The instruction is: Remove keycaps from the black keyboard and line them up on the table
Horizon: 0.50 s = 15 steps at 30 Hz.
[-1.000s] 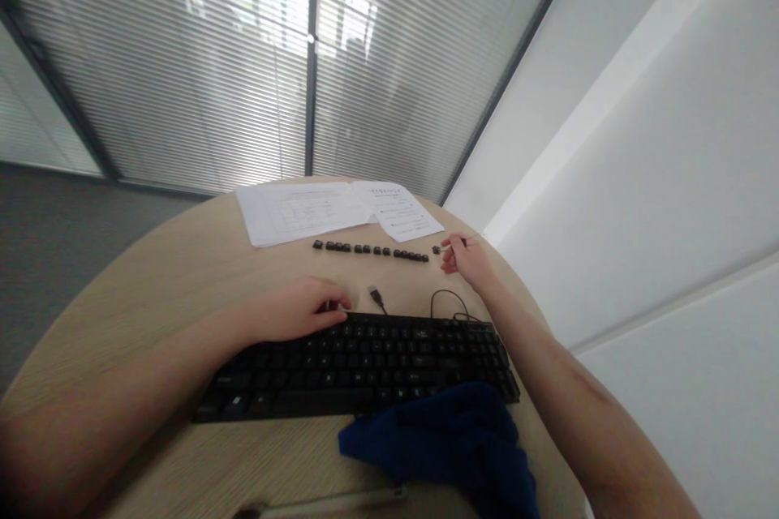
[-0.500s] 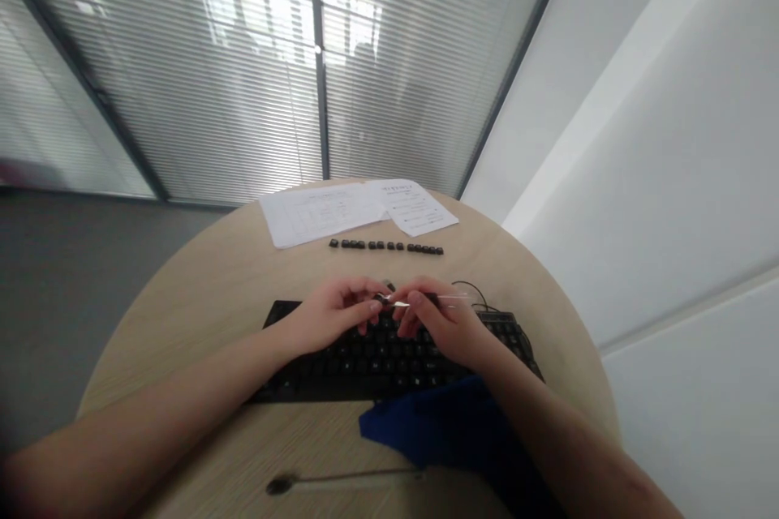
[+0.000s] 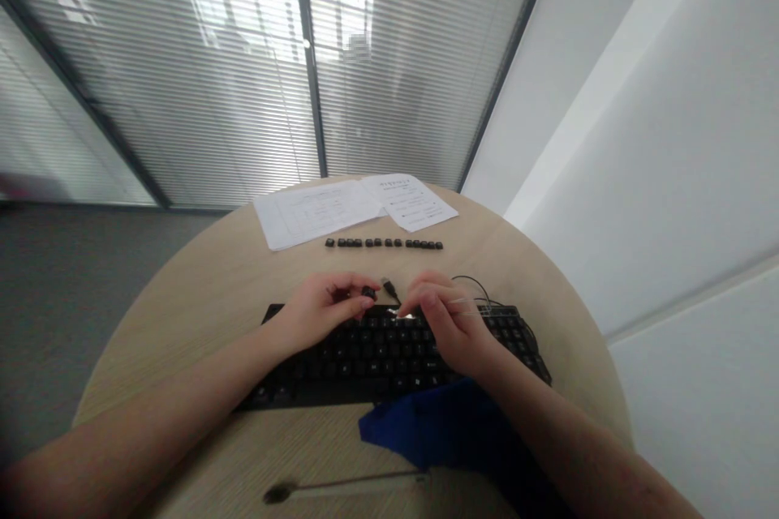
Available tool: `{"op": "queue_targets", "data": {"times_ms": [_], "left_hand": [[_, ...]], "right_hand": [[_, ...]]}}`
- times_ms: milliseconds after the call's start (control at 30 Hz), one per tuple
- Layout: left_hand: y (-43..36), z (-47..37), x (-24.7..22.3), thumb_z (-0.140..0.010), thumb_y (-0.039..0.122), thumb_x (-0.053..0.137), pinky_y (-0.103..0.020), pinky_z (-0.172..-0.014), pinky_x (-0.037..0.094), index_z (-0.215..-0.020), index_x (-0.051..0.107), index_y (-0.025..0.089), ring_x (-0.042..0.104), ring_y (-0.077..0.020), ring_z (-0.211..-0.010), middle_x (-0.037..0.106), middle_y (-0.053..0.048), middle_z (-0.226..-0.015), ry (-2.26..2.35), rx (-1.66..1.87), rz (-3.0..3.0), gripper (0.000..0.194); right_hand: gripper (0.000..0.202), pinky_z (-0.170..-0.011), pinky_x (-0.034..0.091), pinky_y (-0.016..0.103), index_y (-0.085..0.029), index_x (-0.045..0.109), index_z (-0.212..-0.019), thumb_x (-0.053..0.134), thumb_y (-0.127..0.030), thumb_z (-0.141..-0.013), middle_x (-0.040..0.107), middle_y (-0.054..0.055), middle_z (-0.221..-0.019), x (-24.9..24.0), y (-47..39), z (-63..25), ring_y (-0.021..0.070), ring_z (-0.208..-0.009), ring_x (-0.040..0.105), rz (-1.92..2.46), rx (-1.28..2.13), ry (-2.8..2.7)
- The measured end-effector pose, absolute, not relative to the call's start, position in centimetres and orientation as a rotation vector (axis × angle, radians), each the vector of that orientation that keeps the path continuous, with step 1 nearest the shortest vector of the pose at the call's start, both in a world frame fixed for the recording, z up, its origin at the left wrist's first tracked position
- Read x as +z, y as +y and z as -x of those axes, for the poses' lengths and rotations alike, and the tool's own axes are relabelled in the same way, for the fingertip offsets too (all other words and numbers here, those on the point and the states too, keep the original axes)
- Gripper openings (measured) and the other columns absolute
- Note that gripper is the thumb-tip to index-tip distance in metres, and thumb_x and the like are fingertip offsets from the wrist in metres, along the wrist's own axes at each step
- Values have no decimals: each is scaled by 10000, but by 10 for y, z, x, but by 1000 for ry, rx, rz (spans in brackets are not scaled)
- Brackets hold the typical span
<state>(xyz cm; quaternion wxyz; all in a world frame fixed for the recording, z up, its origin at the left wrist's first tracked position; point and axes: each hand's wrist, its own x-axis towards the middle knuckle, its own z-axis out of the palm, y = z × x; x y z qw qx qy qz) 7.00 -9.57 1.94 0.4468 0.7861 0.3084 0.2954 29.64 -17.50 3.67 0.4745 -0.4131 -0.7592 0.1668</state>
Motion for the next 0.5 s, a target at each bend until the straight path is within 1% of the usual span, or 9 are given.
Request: {"op": "queue_targets", "data": {"times_ms": [67,100,167,200,267,333,400,500], "left_hand": [[-96,-71,19,-887,334,639,-306,-695,521,-1142,722,184,628,-148,-667,707,1,-763,712,715,-1873,307],[-97,-72,19,-892,326,628,-311,-711,526,-1165,715,184,627,-146,-669,702,5,-755,681,695,-1847,320],[-99,-73,20,-905,317,607,-324,-745,533,-1193,709,185,623,-146,-684,691,10,-746,616,643,-1842,333],[-100,-74,20,-911,313,599,-330,-762,535,-1215,700,187,625,-147,-702,697,7,-769,584,615,-1842,344],[-101,-75,20,-914,291,593,-342,-796,540,-1309,646,198,643,-153,-766,727,-12,-884,528,569,-1810,410],[-102,-75,19,-909,262,595,-353,-831,544,-1426,543,214,658,-157,-827,737,-26,-986,497,546,-1752,522],[-103,-75,17,-908,239,594,-365,-861,541,-1496,453,217,662,-156,-842,732,-16,-955,490,549,-1741,606],[-103,-74,17,-902,228,601,-377,-881,539,-1517,419,215,664,-160,-837,722,0,-889,493,548,-1814,641]], "right_hand": [[388,-818,541,367,-221,721,-921,382,-343,-1063,683,76,-905,39,-174,-297,206,-896,658,1055,214,-1885],[331,-820,539,360,-220,716,-1010,397,-294,-1056,685,79,-933,39,-173,-297,203,-904,654,1074,151,-1918],[299,-763,535,326,-226,688,-1167,417,-225,-1041,684,67,-910,38,-172,-297,186,-837,642,1081,77,-2038],[302,-734,530,311,-235,678,-1211,434,-218,-1035,683,61,-894,37,-171,-297,179,-807,637,1071,60,-2114],[299,-716,527,300,-257,667,-1262,490,-243,-1022,690,59,-911,34,-170,-296,178,-806,644,1049,48,-2251],[292,-725,532,301,-266,665,-1271,545,-288,-1006,700,65,-955,32,-169,-295,184,-836,661,1059,42,-2320],[267,-735,533,305,-253,677,-1236,568,-305,-998,703,67,-964,29,-169,-293,186,-843,668,1089,44,-2325],[199,-742,531,302,-236,700,-1144,591,-288,-987,704,57,-942,28,-169,-290,178,-829,670,1104,69,-2301]]}}
